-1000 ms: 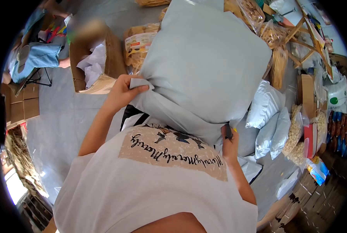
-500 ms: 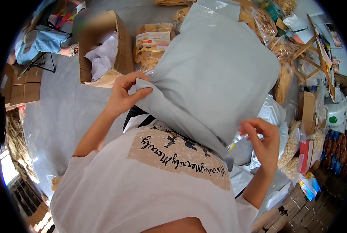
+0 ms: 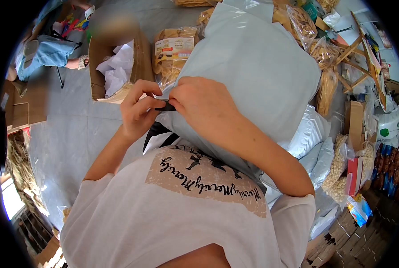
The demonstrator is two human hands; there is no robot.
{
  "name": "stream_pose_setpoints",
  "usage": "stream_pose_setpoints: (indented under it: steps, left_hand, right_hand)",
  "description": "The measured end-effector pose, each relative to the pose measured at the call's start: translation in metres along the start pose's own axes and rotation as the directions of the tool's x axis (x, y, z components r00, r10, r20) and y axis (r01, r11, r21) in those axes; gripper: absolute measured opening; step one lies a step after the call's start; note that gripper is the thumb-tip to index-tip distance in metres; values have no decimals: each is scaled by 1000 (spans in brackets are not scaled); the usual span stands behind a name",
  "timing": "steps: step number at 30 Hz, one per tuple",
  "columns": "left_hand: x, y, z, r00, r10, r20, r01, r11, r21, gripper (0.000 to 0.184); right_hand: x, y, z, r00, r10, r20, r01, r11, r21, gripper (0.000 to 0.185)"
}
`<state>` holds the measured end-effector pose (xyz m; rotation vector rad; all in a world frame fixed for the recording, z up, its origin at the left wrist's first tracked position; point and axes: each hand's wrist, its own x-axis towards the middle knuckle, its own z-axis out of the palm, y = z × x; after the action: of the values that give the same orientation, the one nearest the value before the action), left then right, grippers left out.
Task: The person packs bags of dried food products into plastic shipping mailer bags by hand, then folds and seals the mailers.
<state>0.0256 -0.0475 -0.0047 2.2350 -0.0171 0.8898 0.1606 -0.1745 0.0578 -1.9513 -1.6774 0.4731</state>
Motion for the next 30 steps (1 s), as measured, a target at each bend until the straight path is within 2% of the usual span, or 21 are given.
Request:
stream_pose_setpoints:
  steps: [3,5,8,10,12,14,16,17,18,19,21,22,23,24,25,26,27,28,29,30]
  left_hand:
    - [4,1,-3,1000,9,-5,-8,1000,22,21]
    - [6,0,-6,995,95,22,-96,995,35,21]
    - [7,0,-8,991,132,20,-132,990,39,21]
    - [10,3,-12,988,148,42,-150,987,50,21]
    - [14,5,-18,982,174,68,-177,983,42,21]
    - [16,5,-24,986,105,129,-102,994,-33,21]
    - [18,10,-31,985,48,168,-33,995,-93,22]
    - [19,10,-36,981,14,191,17,987,-157,23]
    - [19,10,-40,976,-21,219,69,974,-216,23]
    - [18,11,-42,971,2,237,60,966,-252,23]
    - [18,10,-44,956,-36,290,134,936,-325,25]
    - [18,11,-45,953,-13,303,123,929,-349,25]
    - [18,12,-46,943,-36,331,170,907,-385,25]
    - [18,12,-46,930,-60,363,219,883,-415,26]
    - [17,13,-47,924,-38,380,213,877,-430,26]
    - [17,13,-47,922,-38,385,222,867,-445,26]
    - [17,13,-47,920,-41,389,232,858,-458,26]
    - [18,15,-48,913,-42,407,250,844,-474,26]
    - [19,16,-48,908,-30,418,249,842,-479,26]
    - [18,16,-48,904,-46,425,264,842,-470,26]
  right_hand:
    - [3,2,1,1000,3,14,-3,1000,-11,12]
    - [5,4,1,1000,21,19,-21,1000,2,15]
    - [7,3,0,1000,21,7,-21,996,84,14]
    - [9,-3,-1,990,131,55,-139,974,180,12]
    - [8,-3,0,988,150,20,-151,967,205,12]
    - [-1,3,-6,978,207,-20,-198,956,215,11]
    - [-17,6,-18,974,175,-141,-134,956,259,12]
    - [-28,6,-27,963,218,-155,-175,952,252,12]
    - [-45,6,-39,935,324,-143,-216,842,494,15]
    - [-64,7,-51,901,418,-116,-223,675,703,17]
    - [-115,14,-78,770,613,-177,-214,509,834,22]
    - [-148,23,-90,670,691,-273,-170,501,849,25]
    - [-184,33,-104,519,783,-342,-190,496,847,26]
    - [-225,41,-118,380,852,-360,-86,420,903,27]
    - [-273,57,-134,247,902,-355,201,311,929,23]
    - [-346,83,-139,176,727,-663,100,657,747,21]
    - [-346,63,-132,-337,504,-795,-33,838,545,21]
    - [-365,57,-122,-413,108,-904,-276,932,237,22]
    - [-370,45,-107,-424,102,-900,-286,928,240,22]
    - [-369,32,-88,-99,104,-990,-596,790,143,19]
